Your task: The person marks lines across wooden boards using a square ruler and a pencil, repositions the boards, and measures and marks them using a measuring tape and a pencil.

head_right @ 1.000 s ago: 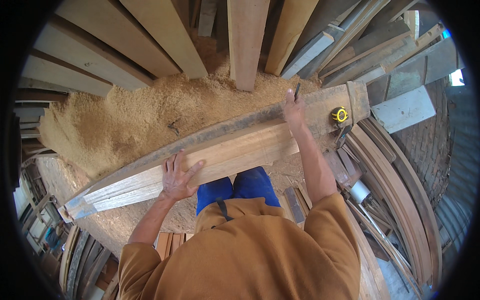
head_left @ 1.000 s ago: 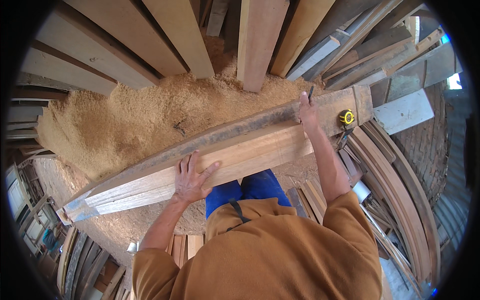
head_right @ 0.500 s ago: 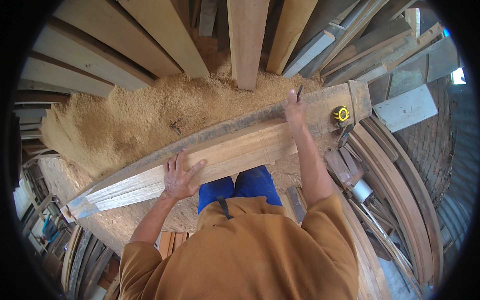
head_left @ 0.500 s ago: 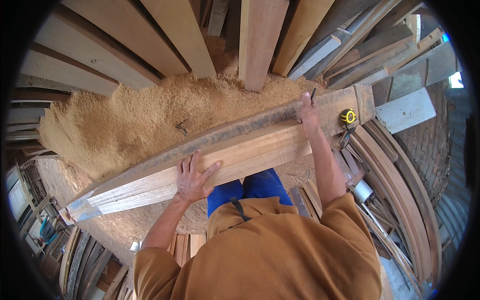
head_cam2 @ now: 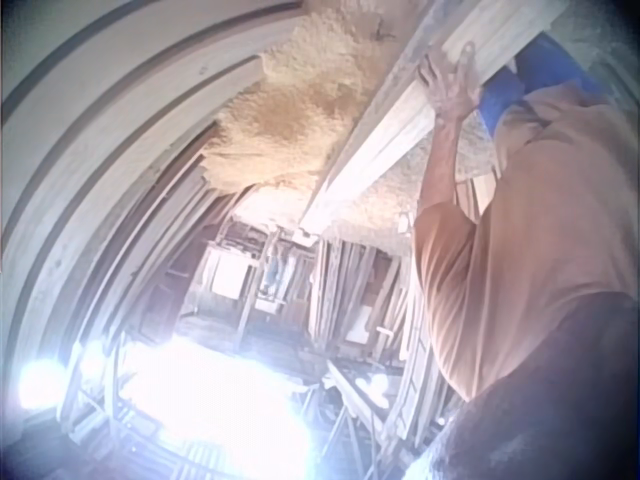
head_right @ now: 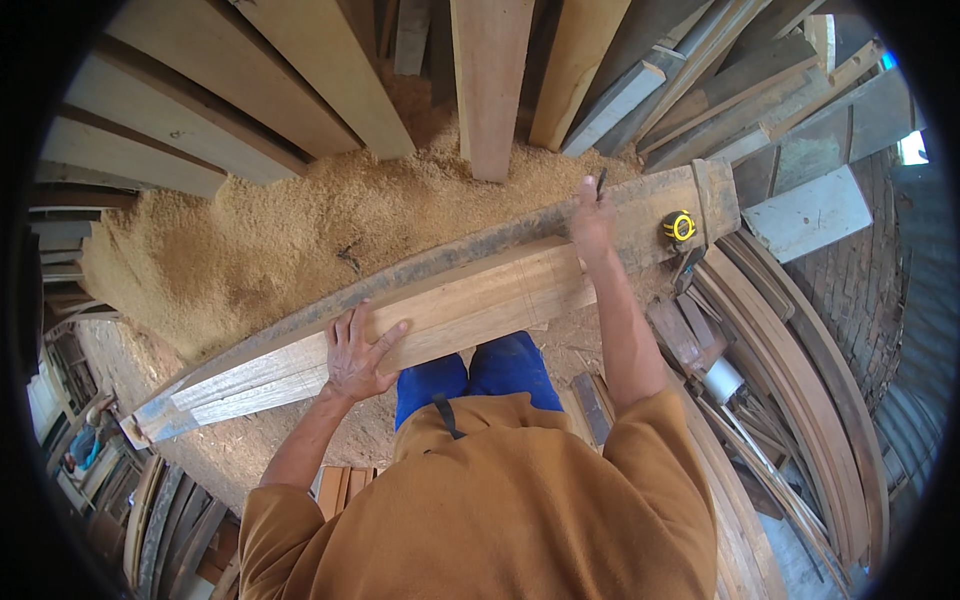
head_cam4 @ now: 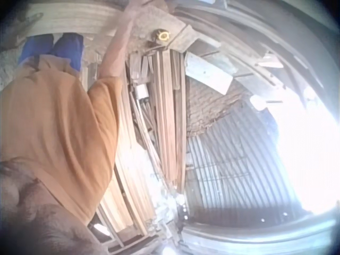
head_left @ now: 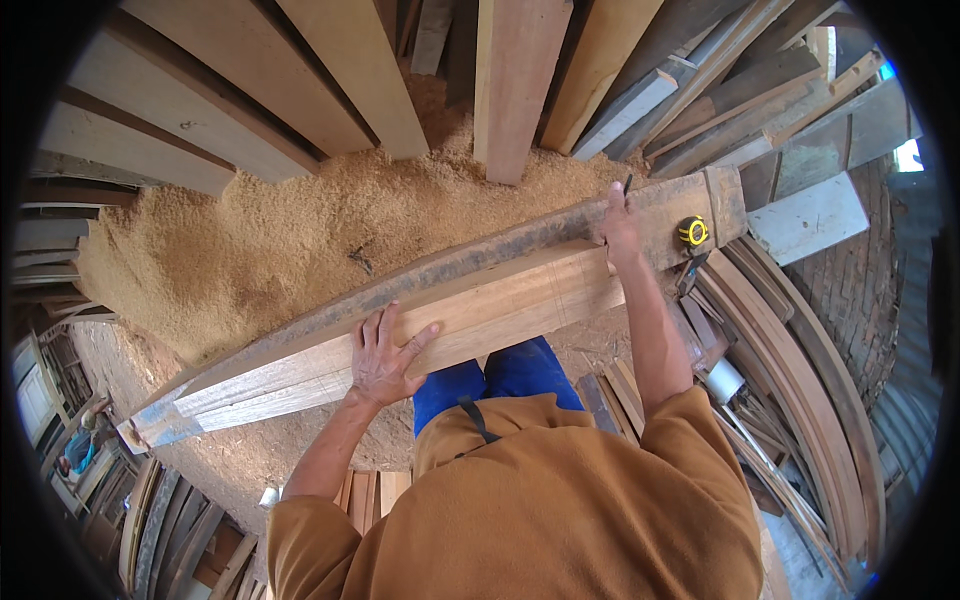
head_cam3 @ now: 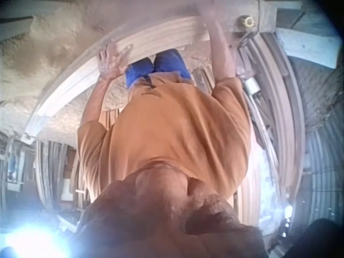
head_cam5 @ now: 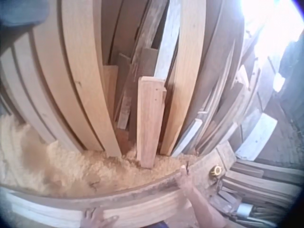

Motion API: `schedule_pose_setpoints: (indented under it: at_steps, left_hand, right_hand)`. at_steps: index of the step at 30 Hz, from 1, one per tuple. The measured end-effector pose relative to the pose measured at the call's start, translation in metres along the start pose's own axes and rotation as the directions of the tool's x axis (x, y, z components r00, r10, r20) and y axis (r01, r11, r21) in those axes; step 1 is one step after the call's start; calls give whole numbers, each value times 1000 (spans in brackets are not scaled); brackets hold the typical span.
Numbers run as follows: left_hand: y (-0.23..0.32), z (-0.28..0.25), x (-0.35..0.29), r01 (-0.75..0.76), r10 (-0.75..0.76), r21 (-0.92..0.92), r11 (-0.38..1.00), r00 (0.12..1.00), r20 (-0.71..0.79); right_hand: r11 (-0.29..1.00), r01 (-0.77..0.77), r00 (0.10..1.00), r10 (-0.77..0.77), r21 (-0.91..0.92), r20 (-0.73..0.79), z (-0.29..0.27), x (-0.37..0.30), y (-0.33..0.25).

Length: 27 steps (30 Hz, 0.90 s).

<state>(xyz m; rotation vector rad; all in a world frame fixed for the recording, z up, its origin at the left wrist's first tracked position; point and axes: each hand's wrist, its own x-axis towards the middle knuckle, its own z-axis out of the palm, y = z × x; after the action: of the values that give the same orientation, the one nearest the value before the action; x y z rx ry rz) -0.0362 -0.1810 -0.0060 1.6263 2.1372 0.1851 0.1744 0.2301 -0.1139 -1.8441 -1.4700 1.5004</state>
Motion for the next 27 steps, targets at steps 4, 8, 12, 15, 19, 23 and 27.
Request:
schedule_pose_setpoints:
  at_steps: [4, 8, 12, 15, 19, 23, 27]
  left_hand:
    - [-1, 1, -2, -24, 24, -1, 1000, 999, -38]
    - [-1, 2, 0, -30, 30, 3, 1000, 999, -37]
    - [-1, 4, -2, -11, 11, 4, 1000, 1000, -17]
    - [-1, 3, -1, -15, 15, -1, 1000, 1000, -16]
    - [0, 2, -4, -2, 3, 8, 1000, 1000, -28]
    - [1, -1, 1, -7, 7, 7, 1000, 1000, -13]
    - [0, 2, -1, -4, 4, 13, 1000, 1000, -19]
  right_hand:
    - [992, -120, 993, 121, 48, -11, -19, 19, 3]
    - [948, 98, 992, -69, -302, 103, 4, 1, 14]
    - [988, 63, 997, -55, -140, 55, 5, -4, 10]
    - [999, 33, 999, -33, -22, -2, -4, 11, 15]
    - [991, -134, 990, 134, -13, -36, -20, 19, -1]
    - [926, 212, 977, -212, -312, 34, 8, -3, 10]
    - [998, -33, 999, 33, -44, 10, 8, -3, 10]
